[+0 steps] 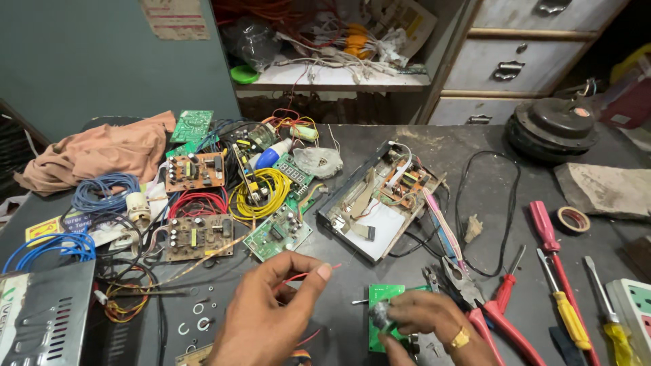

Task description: The person strips the insulation from a red wire using pliers, then solders the wire to a green circuit board using a soldering iron and solder. The person handles the wire, pliers, soldering iron, and circuit board throughout the task.

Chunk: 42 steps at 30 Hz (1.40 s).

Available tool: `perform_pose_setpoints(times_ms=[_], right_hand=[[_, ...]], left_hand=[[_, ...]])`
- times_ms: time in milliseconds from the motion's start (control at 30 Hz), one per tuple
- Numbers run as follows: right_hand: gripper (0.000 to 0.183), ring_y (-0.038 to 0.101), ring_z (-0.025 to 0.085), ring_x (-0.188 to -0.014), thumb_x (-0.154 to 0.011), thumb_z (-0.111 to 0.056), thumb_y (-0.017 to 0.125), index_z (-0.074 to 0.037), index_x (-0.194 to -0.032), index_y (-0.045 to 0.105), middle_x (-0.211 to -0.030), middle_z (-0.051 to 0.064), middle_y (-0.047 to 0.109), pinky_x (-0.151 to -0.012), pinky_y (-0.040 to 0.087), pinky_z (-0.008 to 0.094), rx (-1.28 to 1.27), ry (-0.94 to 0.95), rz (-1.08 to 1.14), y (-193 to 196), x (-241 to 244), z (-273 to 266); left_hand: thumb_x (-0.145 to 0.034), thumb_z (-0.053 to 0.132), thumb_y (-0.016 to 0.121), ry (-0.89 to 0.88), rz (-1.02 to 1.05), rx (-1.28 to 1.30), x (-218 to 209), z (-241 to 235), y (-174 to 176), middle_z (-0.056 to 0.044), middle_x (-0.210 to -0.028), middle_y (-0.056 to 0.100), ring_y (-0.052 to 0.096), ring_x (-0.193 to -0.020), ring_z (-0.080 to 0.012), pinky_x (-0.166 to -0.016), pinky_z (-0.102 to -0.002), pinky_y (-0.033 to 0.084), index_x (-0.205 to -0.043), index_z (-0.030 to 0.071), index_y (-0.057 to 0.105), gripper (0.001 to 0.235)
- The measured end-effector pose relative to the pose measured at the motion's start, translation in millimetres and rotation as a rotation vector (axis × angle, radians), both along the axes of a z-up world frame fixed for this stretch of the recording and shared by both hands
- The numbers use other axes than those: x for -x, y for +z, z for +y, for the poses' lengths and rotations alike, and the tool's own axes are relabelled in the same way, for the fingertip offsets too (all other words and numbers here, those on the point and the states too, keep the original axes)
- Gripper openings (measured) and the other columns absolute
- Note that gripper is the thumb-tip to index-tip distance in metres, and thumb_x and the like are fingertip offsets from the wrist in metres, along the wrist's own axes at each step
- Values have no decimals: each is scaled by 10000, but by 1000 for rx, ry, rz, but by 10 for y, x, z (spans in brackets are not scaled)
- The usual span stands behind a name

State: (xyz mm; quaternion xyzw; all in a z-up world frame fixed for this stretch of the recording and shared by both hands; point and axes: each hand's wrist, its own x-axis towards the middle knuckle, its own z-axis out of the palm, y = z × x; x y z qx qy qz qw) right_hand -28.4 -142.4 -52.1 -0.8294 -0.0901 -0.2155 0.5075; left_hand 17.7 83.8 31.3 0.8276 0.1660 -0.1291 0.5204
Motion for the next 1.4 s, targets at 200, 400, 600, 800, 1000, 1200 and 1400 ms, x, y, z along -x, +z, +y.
perform_pose_setpoints(times_ms=[200, 400, 600, 800, 1000, 1200, 1400], right_hand=[[318, 755, 155, -865, -620, 12, 898, -136, -855, 742, -1089, 64, 783, -650, 638, 276, 31, 66, 149, -202, -10, -120], [248, 760, 213, -985, -720, -74, 884, -156, -913, 752, -1110, 68, 715, -804, 593, 337, 316, 233, -59, -44, -111, 23], [379, 646, 320, -1071, -744, 23, 742, -90, -1102, 694, -1135, 96, 689, -903, 503, 405, 376, 220, 79, 117, -334, 262], [427, 669, 301, -1064, -675, 13, 749, -108, -1083, 713, -1058, 90, 686, -914, 518, 387, 310, 184, 224, 247, -411, 391], [362, 683, 294, -983, -749, -97, 804, -121, -1102, 728, -1055, 75, 689, -836, 533, 385, 348, 68, 94, 331, -495, 481], [503, 687, 326, -1021, -720, -108, 832, -109, -1209, 717, -1167, 131, 638, -786, 551, 382, 337, 204, 177, 337, -442, 396], [329, 737, 234, -996, -827, -51, 749, -151, -1140, 757, -1220, 69, 665, -807, 591, 331, 342, 221, 249, 191, -385, 274]], left_hand=[[-847, 355, 775, -173, -149, 197, 10, -115, -121, -12, -697, 742, 647, -636, -57, -640, -269, 585, -934, 84, 801, 286], [-848, 402, 785, 28, 146, 179, 0, -121, 43, -75, -725, 770, 709, -657, -133, -626, -360, 581, -973, 129, 766, 300], [-852, 446, 786, 2, 84, -271, 10, -59, 153, -124, -724, 772, 745, -669, -215, -728, -387, 581, -1000, 215, 779, 274], [-822, 428, 780, 2, -33, -251, 32, -12, 94, -73, -863, 807, 797, -792, -230, -779, -384, 597, -1003, 190, 786, 299], [-834, 437, 786, -7, -6, -255, 39, -32, 137, -91, -869, 799, 795, -835, -230, -807, -378, 593, -1005, 182, 789, 307], [-857, 414, 780, -56, 89, -258, 21, -6, 44, -86, -857, 800, 799, -848, -212, -816, -356, 603, -1024, 179, 784, 288], [-836, 370, 796, -117, 82, -223, 56, -13, -54, -55, -873, 819, 807, -869, -183, -828, -339, 607, -980, 166, 803, 249]])
